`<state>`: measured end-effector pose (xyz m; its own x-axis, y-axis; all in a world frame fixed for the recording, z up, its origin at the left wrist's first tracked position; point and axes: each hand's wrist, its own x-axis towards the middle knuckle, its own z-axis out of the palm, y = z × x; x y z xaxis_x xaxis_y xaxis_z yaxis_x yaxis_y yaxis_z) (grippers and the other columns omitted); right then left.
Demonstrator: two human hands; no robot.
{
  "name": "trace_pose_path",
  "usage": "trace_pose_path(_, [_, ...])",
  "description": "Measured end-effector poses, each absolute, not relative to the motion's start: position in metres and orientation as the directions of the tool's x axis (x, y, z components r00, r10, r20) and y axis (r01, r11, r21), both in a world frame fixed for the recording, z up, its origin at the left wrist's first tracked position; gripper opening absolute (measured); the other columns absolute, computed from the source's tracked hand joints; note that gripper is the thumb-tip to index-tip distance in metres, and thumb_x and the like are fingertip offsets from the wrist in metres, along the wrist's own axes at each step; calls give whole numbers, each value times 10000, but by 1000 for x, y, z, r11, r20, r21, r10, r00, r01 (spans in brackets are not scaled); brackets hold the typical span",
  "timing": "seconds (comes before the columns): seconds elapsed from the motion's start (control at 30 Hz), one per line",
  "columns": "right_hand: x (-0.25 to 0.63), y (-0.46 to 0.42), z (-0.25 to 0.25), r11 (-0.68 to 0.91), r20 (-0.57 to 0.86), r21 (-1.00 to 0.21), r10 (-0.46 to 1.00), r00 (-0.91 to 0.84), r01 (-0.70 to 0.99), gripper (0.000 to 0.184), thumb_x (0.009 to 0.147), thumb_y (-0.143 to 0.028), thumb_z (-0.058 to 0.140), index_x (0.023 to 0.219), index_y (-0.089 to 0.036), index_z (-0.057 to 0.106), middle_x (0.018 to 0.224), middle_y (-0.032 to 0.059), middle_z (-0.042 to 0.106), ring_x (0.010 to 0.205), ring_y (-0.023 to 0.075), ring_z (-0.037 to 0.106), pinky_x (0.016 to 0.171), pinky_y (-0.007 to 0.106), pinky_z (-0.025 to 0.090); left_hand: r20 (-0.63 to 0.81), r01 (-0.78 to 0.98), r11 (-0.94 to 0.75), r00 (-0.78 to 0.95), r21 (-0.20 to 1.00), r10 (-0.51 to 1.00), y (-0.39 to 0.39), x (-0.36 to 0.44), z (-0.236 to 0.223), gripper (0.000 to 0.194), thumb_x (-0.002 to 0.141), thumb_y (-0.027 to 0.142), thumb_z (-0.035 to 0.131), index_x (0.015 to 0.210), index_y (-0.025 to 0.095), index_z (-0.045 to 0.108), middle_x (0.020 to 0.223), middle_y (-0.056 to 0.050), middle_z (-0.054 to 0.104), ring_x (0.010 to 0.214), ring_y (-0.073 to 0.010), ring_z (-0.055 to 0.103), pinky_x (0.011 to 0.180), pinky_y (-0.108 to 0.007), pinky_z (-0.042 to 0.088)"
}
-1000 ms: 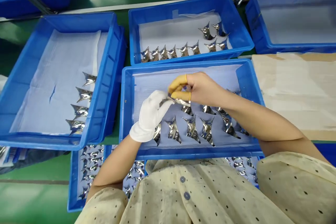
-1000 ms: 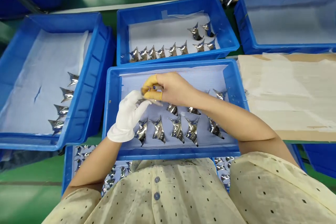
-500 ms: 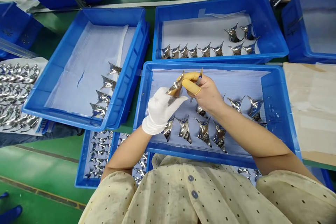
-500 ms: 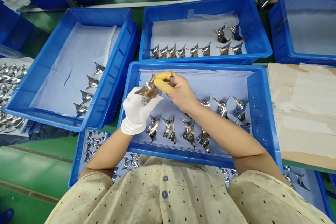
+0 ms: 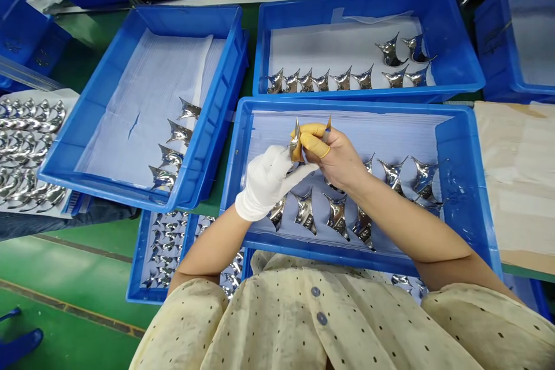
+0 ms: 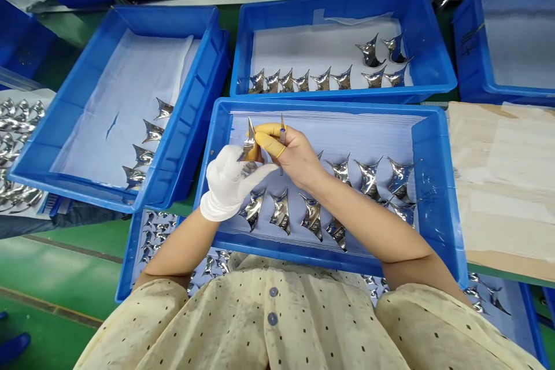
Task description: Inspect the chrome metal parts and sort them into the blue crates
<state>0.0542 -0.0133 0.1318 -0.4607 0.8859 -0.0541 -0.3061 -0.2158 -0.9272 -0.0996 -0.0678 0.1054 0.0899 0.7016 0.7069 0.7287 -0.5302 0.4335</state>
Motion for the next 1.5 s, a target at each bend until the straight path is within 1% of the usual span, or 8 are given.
trace_pose_path(0.27, [56, -14, 132, -254, -81, -911, 883, -462, -326, 401, 759, -533, 878, 824, -182, 695, 626, -56, 540, 474, 31, 229, 449, 226, 155, 853, 744, -608, 101, 276, 511, -65, -98, 112, 280, 939, 466, 753, 900, 224, 617, 706, 33, 602, 598, -112, 575, 554, -263, 440])
trace_pose_path(0.47, [60, -13, 130, -25, 82, -953, 938, -337, -301, 399, 749, -559, 894, 837, -212, 717, 801, -2, 658, 577, 72, 415, 495, 229, 317, 658, 687, -443, -70, 577, 750, -64, -102, 114, 341, 1053, 505, 542, 991, 208, 697, 811, -21, 729, 662, -134, 657, 650, -280, 528])
trace_pose_path(0.6, [72, -8, 124, 213, 270, -958, 893, -359, -192, 371, 805, -540, 862, 1015, -255, 753, 1016, 31, 696, 732, 120, 535, 642, 279, 472, 529, 483, -414, -124, 771, 840, -62, -107, 116, 324, 1078, 462, 516, 1139, 214, 714, 868, -6, 744, 478, -60, 534, 551, -237, 495])
trace_pose_path(0.83, [90, 2, 114, 497, 472, -864, 747, -468, -77, 390, 972, -505, 675, 1312, -316, 703, 975, 41, 587, 952, 199, 599, 783, 344, 513, 565, 319, -514, -88, 796, 820, -60, -110, 110, 271, 1087, 387, 506, 1217, 253, 702, 1096, -44, 713, 575, -47, 613, 535, -201, 516])
trace_pose_path(1.03, [90, 1, 113, 628, 556, -775, 630, -542, -66, 456, 1009, -500, 613, 1441, -357, 634, 1045, 48, 596, 749, 143, 471, 661, 309, 476, 509, 269, -474, -78, 839, 857, -60, -108, 111, 293, 1083, 428, 501, 1195, 241, 697, 1000, -39, 703, 578, -70, 609, 528, -220, 504])
trace_pose_path(1.17, [86, -2, 116, 623, 556, -781, 659, -507, -48, 540, 911, -550, 750, 1403, -341, 667, 967, 18, 632, 649, 108, 407, 587, 277, 427, 361, 165, -352, -26, 921, 932, -62, -105, 113, 315, 1072, 486, 516, 1090, 239, 711, 690, 20, 624, 525, -98, 574, 529, -239, 484])
trace_pose_path(1.3, [79, -6, 123, 533, 522, -841, 753, -401, -94, 287, 892, -508, 799, 1068, -281, 802, 820, 14, 671, 682, 131, 528, 610, 299, 453, 196, 84, -196, 3, 977, 981, -64, -104, 114, 339, 1027, 547, 590, 1025, 238, 727, 510, 61, 542, 436, -97, 494, 486, -247, 427])
trace_pose_path(1.5, [72, 1, 130, 114, 174, -961, 957, -230, -251, 429, 840, -683, 775, 951, -270, 748, 757, -3, 641, 569, 102, 483, 472, 273, 364, 54, -64, -58, -52, 996, 997, -65, -103, 118, 670, 985, 769, 448, 1014, 198, 799, 477, 19, 564, 353, -96, 422, 396, -274, 324])
